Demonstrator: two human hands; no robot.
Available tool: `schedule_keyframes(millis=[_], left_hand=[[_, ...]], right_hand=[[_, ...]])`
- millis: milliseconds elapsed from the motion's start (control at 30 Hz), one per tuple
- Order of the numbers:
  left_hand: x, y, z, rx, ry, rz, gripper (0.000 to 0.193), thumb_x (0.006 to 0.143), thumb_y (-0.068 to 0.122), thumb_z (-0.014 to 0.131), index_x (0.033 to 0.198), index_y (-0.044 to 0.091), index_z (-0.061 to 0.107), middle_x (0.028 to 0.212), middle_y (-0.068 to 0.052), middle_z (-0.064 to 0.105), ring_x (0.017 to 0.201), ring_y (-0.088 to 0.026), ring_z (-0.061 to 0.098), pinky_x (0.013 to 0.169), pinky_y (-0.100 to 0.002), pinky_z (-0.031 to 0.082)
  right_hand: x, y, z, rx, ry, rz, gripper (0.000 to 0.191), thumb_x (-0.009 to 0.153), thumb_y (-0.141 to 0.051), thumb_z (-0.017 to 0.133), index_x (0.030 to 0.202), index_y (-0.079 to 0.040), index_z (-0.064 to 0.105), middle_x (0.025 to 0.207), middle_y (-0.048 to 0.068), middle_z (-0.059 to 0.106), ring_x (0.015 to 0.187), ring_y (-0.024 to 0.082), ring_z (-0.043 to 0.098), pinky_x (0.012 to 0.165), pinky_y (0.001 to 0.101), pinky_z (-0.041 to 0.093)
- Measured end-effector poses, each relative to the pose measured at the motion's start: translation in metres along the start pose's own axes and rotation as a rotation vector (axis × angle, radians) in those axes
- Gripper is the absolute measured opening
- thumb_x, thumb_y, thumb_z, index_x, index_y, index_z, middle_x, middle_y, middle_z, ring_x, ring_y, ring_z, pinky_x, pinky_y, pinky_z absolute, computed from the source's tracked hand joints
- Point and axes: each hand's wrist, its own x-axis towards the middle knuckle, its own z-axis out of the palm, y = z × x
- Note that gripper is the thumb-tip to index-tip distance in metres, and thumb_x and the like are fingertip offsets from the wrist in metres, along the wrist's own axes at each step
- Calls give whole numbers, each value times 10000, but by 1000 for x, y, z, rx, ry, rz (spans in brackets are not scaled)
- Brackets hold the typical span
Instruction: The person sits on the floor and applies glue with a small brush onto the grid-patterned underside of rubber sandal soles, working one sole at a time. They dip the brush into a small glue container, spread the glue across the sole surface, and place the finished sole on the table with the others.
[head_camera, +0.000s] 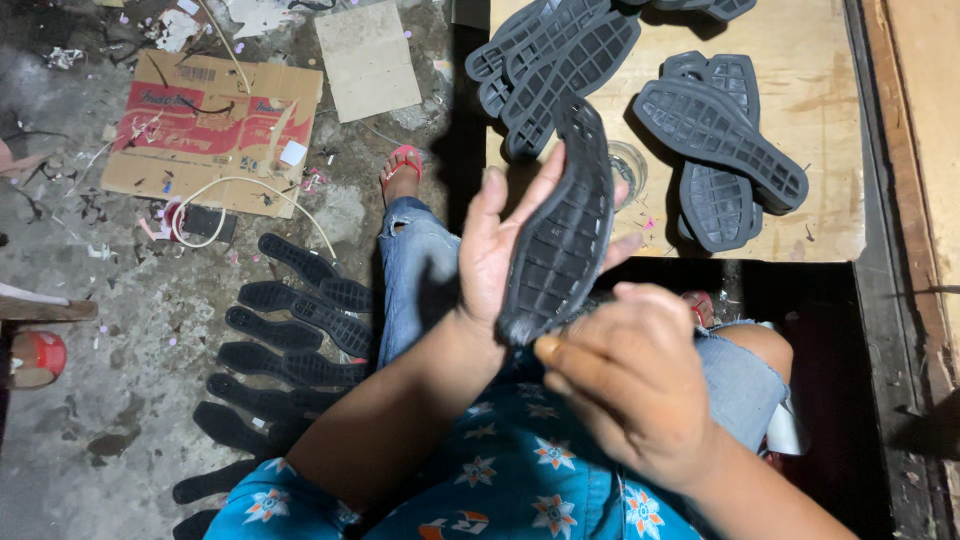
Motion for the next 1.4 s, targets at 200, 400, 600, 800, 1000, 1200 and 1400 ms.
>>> schedule_keyframes(millis=[200,400,600,800,1000,1200,1400], left_hand=[[4,19,11,21,-120,65,790,1129,681,385,1654,111,228,1550,-128,473,1487,-280,414,1285,-575,270],[-2,17,25,46,-19,24,895,1054,707,367,1701,119,172,1624,-142,394,1543,-305,347,1319,-569,182],[-15,19,34,55,25,-75,947,1018,713,381,1723,133,131,1687,-135,306,1557,-281,315,1340,-586,119],[-31,14,31,7,33,-196,1008,976,722,426,1730,132,110,1702,-109,313,1544,-264,355,1321,-592,109],[-40,10,34,-66,-5,-288,1028,991,709,487,1743,128,96,1680,-141,349,1522,-316,397,1313,-663,168],[-36,13,44,146,208,-288,965,974,561,544,1624,-40,160,1605,-295,365,1503,-390,370,1242,-645,192],[-6,-6,58,370,286,-426,801,887,207,635,1555,-54,276,1499,-334,448,1409,-406,466,1098,-616,426]], right_hand=[[-12,4,-2,-36,32,139,230,840,-83,753,1063,-70,699,1018,51,703,972,236,655,1035,467,444],[-21,9,3,146,66,151,190,885,-71,728,1064,-47,671,1067,68,715,1011,259,659,1019,457,476],[-29,22,0,166,164,320,158,903,-23,662,1059,-4,686,1060,117,710,986,271,649,919,379,496],[-35,38,-1,333,257,521,185,961,-48,630,1109,29,710,1081,133,690,981,235,641,879,340,508],[-57,67,-2,322,362,553,186,1032,-85,601,1117,45,703,1121,131,707,1043,179,657,933,284,510],[-98,149,24,535,675,909,200,987,-153,647,1079,-3,743,981,38,752,878,105,670,829,268,533],[-142,169,91,881,517,1226,229,956,-175,664,1018,21,765,816,53,726,707,104,623,669,276,504]])
